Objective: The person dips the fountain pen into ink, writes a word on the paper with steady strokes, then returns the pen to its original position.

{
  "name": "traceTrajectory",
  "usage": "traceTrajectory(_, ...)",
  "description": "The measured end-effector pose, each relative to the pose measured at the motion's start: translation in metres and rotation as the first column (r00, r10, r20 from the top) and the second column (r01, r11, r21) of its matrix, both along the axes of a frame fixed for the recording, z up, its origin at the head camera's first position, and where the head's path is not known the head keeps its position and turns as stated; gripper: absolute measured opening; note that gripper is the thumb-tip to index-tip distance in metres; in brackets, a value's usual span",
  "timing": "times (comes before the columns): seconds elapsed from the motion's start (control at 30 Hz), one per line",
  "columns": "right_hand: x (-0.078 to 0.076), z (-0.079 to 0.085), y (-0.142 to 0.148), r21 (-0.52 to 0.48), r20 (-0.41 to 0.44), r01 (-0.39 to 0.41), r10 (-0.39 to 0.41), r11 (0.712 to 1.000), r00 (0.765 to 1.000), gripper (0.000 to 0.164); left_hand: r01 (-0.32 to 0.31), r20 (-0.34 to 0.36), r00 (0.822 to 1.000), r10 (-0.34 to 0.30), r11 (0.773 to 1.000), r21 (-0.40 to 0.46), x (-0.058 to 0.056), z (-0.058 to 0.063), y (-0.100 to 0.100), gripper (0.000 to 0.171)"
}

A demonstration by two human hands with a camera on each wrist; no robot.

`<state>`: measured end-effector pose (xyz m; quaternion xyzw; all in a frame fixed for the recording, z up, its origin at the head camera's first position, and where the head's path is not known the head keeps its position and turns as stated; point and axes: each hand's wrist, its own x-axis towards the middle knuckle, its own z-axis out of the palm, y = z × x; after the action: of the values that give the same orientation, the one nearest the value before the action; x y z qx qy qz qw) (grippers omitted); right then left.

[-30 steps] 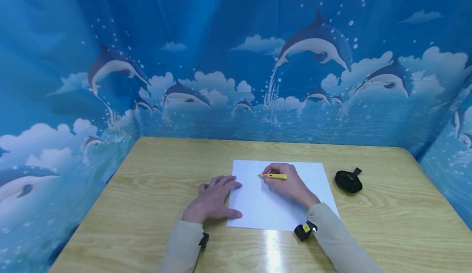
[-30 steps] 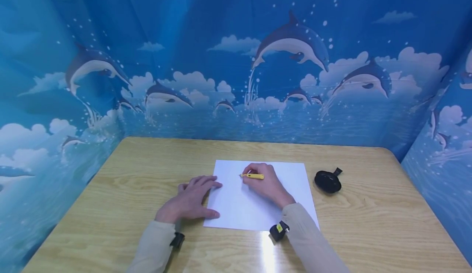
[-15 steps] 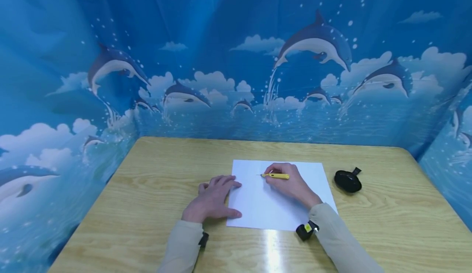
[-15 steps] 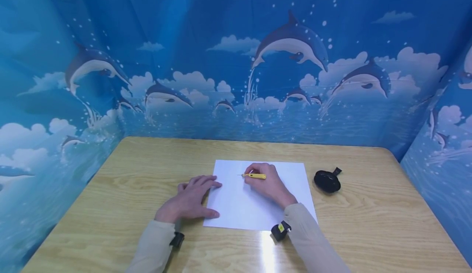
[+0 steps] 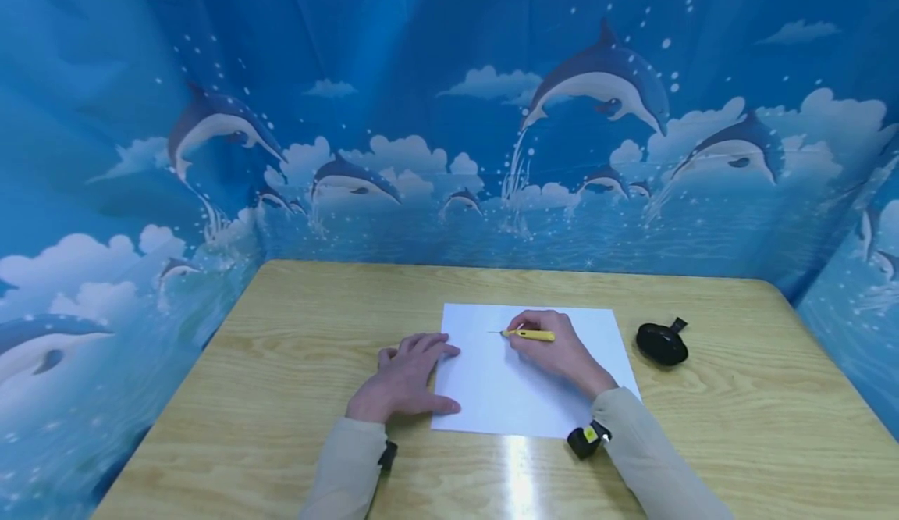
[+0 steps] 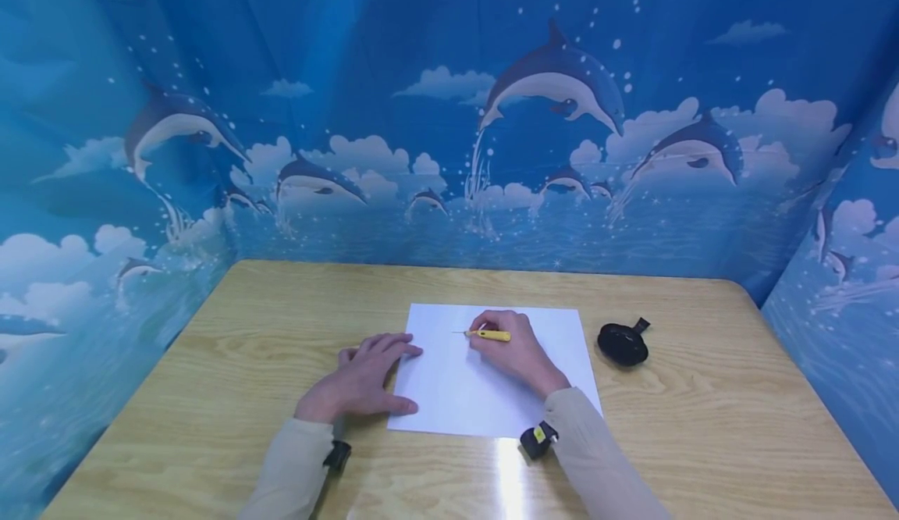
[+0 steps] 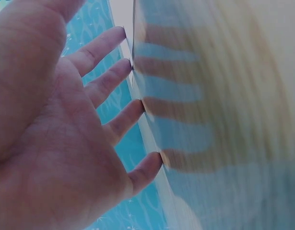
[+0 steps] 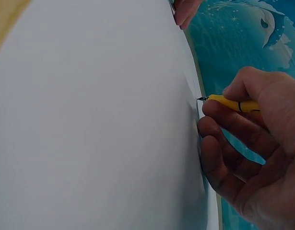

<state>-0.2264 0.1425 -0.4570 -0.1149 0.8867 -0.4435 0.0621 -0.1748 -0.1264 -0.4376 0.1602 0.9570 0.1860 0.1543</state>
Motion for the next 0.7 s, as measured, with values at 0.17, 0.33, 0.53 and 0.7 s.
traceTrajectory(0.17,0.002,0.001,0.004,0.016,-0.002,0.013,-0.013,1.0,1.0,0.015,0.004,-0.004,1.0,-0.004,1.0,0.003,0.0,0.0,-0.001,0.08)
traceTrajectory(0.33,0.003,0.001,0.007,0.016,-0.01,0.015,-0.015,1.0,1.0,0.015,0.003,0.001,1.0,-0.003,1.0,0.003,-0.001,-0.001,-0.001,0.08)
traceTrajectory(0.53,0.004,0.001,0.009,0.013,-0.012,0.022,-0.022,1.0,1.0,0.014,0.0,0.005,1.0,0.0,1.0,0.003,-0.001,-0.001,-0.001,0.08)
traceTrajectory(0.7,0.005,0.001,0.012,0.011,-0.006,0.022,-0.022,1.0,1.0,0.014,-0.002,0.007,1.0,0.002,1.0,0.004,-0.002,-0.002,0.0,0.08)
